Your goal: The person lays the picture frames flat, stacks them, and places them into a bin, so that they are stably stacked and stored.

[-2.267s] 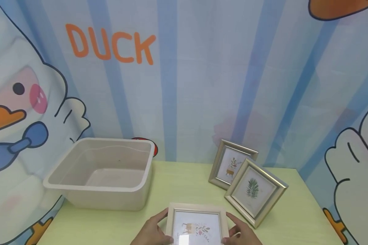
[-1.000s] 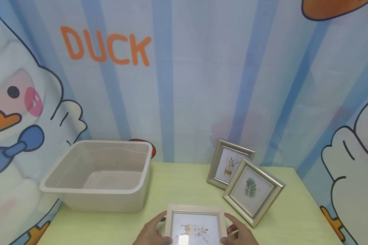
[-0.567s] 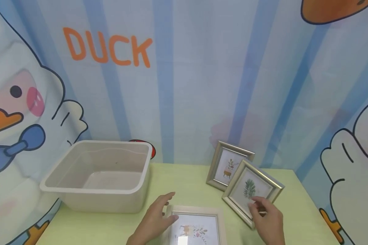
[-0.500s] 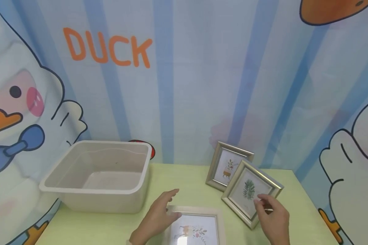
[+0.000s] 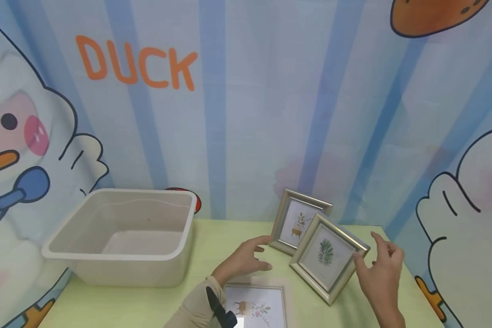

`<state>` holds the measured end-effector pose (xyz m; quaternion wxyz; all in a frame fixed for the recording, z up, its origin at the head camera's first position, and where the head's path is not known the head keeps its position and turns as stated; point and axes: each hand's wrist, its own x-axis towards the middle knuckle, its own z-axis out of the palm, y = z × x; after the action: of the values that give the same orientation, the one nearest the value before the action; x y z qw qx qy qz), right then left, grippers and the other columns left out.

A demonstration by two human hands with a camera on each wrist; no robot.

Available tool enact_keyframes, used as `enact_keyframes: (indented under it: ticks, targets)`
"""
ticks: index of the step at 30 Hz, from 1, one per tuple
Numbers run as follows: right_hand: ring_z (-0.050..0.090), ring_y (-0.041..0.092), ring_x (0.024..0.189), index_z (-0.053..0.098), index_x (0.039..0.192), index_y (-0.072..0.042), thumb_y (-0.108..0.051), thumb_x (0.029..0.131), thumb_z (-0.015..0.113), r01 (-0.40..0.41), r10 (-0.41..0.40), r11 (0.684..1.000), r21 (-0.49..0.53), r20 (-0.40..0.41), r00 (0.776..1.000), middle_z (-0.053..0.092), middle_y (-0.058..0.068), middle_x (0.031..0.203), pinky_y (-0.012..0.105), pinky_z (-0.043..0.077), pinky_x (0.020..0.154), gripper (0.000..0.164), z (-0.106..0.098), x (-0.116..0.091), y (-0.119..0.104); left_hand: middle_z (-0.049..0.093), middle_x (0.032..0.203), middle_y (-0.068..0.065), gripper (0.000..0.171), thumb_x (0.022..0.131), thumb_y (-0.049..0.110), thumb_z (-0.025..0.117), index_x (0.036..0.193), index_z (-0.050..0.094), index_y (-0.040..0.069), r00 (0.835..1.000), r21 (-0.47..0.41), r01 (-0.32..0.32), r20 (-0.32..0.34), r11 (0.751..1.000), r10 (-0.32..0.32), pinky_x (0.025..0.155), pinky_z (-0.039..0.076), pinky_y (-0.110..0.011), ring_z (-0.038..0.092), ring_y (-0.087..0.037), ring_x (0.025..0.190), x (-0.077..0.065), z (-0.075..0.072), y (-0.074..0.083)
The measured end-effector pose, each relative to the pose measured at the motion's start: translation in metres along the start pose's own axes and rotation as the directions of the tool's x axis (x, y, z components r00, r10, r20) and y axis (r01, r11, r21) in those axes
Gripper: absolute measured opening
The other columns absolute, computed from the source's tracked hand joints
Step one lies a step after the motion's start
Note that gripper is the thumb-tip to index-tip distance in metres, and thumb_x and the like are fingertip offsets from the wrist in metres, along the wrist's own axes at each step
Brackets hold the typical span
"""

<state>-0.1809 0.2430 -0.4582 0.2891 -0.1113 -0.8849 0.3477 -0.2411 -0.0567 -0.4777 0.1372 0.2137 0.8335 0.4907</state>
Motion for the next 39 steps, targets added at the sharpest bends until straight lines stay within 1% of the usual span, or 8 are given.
enact_keyframes:
  ticks: [4,7,9,12,16,19,25,39]
  targets:
    - [0.046,0.055,0.115,0.031,0.154,-0.003,-0.008,0.090,0.065,-0.058,0.062,0.998,-0.027,0.166,0.984,0.024,0.039,0.147,0.063,0.050,0.082,0.072,-0.001,0.010,0.010,0.047,0.151,-0.017,0.071,0.085,0.006,0.076,0.149,0.045,0.010,0.999,-0.041,0.002,0.044,0.999,0.000,0.101,0.053,-0.050,0.049,-0.042,0.135,0.022,0.012,-0.003]
    - [0.040,0.061,0.125,0.019,0.159,-0.006,-0.013,0.093,0.061,-0.078,0.092,0.995,-0.056,0.310,0.946,0.021,0.042,0.151,0.072,0.044,0.091,0.078,-0.002,0.015,0.017,0.046,0.152,-0.020,0.073,0.084,0.002,0.075,0.150,0.044,0.008,0.997,-0.052,-0.023,0.073,0.998,0.027,0.100,0.054,-0.051,0.048,-0.045,0.135,0.036,0.021,-0.005]
    - [0.035,0.061,0.130,0.017,0.159,-0.006,-0.013,0.095,0.060,-0.061,0.079,0.996,-0.058,0.379,0.922,0.022,0.042,0.151,0.075,0.039,0.096,0.078,-0.001,0.017,0.023,0.043,0.155,-0.019,0.076,0.084,0.001,0.075,0.151,0.042,0.010,0.996,-0.058,-0.023,0.085,0.998,0.028,0.101,0.053,-0.051,0.047,-0.046,0.135,0.044,0.026,-0.006]
    - [0.045,0.058,0.127,0.019,0.158,-0.003,-0.011,0.096,0.059,-0.014,0.026,0.999,-0.032,0.441,0.897,0.031,0.041,0.147,0.071,0.045,0.095,0.074,0.004,0.019,0.030,0.034,0.161,-0.015,0.084,0.082,-0.001,0.075,0.155,0.037,0.017,0.994,-0.089,-0.011,0.109,0.996,0.021,0.100,0.053,-0.052,0.044,-0.047,0.137,0.051,0.032,-0.007]
    - [0.058,0.054,0.117,0.026,0.156,-0.002,-0.008,0.097,0.059,0.033,-0.041,0.999,0.026,0.463,0.885,0.046,0.038,0.138,0.057,0.058,0.082,0.068,0.010,0.019,0.034,0.022,0.167,-0.008,0.095,0.081,-0.002,0.075,0.159,0.027,0.023,0.988,-0.119,0.011,0.155,0.993,0.008,0.101,0.052,-0.053,0.042,-0.045,0.139,0.058,0.036,-0.009]
    - [0.061,0.051,0.113,0.027,0.156,-0.004,-0.006,0.097,0.059,0.030,-0.054,0.998,0.059,0.463,0.885,0.053,0.036,0.129,0.047,0.061,0.074,0.067,0.009,0.019,0.032,0.019,0.168,-0.008,0.099,0.081,-0.001,0.076,0.160,0.020,0.020,0.982,-0.094,0.009,0.190,0.996,0.009,0.106,0.048,-0.054,0.042,-0.043,0.140,0.064,0.041,-0.012]
    - [0.065,0.048,0.108,0.028,0.157,-0.006,-0.002,0.099,0.056,-0.017,-0.033,0.994,0.104,0.464,0.885,0.051,0.041,0.130,0.029,0.062,0.067,0.064,0.004,0.020,0.031,0.022,0.166,-0.014,0.105,0.079,-0.004,0.076,0.161,0.016,0.018,0.974,-0.076,0.008,0.225,0.997,0.009,0.114,0.041,-0.053,0.034,-0.041,0.146,0.080,0.052,-0.015]
    - [0.062,0.051,0.112,0.036,0.155,-0.010,-0.009,0.105,0.046,-0.097,0.025,0.985,0.142,0.440,0.898,0.050,0.041,0.133,0.036,0.064,0.073,0.051,-0.002,0.016,0.036,0.030,0.162,-0.016,0.105,0.076,-0.008,0.076,0.160,0.021,0.019,0.973,-0.129,0.060,0.230,0.990,-0.029,0.113,0.044,-0.050,0.036,-0.037,0.146,0.088,0.069,-0.015]
